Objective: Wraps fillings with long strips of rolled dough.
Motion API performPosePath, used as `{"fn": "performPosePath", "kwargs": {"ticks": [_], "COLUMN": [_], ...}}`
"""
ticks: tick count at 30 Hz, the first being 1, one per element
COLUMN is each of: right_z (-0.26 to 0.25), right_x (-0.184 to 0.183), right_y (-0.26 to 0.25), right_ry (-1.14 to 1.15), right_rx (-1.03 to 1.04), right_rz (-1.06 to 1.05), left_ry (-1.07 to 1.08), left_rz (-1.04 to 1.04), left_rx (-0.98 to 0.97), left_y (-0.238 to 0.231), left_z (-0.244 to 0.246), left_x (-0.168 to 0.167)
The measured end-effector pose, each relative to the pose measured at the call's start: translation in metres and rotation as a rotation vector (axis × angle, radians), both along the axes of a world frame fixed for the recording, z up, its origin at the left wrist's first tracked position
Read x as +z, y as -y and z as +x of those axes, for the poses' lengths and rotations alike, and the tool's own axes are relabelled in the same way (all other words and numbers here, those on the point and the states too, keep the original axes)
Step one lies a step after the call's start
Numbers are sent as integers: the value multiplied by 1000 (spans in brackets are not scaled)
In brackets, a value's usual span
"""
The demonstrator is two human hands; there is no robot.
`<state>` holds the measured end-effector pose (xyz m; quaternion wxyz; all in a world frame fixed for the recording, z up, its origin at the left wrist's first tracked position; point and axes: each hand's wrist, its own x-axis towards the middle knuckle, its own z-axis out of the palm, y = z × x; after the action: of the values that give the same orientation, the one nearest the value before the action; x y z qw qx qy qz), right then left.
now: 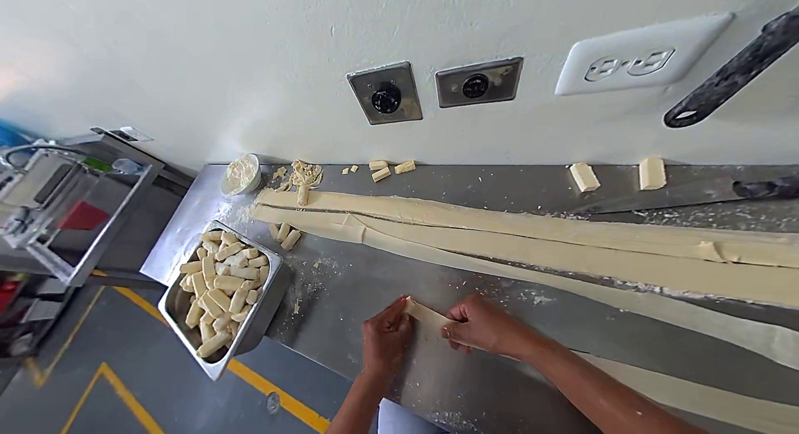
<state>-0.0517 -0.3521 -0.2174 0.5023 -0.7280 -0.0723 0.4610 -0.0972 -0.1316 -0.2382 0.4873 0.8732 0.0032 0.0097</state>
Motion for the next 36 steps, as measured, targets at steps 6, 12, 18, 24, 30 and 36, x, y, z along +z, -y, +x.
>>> {"fn": "performPosePath", "kwargs": {"ticks": [6,12,18,24,30,36], "right_z": [-41,-53,-66,-77,-80,-84], "right_x": [24,34,36,34,32,21], "right_y": [11,27,27,15,17,17], "right_ry": [14,36,170,276,240,250], "right_rx": [203,135,353,371,455,386], "right_rz": [-48,-54,-2,31,80,160], "left_ry": [362,245,319,261,312,312], "left_rz": [413,271,408,337,380,342], "left_rx": [-245,-128,-239,-261,-223,-271], "left_y": [-6,-6,8,10,26,17], "left_z": [-7,6,1,0,4,-2], "left_x": [-33,-32,-33,-28,-26,-31]}}
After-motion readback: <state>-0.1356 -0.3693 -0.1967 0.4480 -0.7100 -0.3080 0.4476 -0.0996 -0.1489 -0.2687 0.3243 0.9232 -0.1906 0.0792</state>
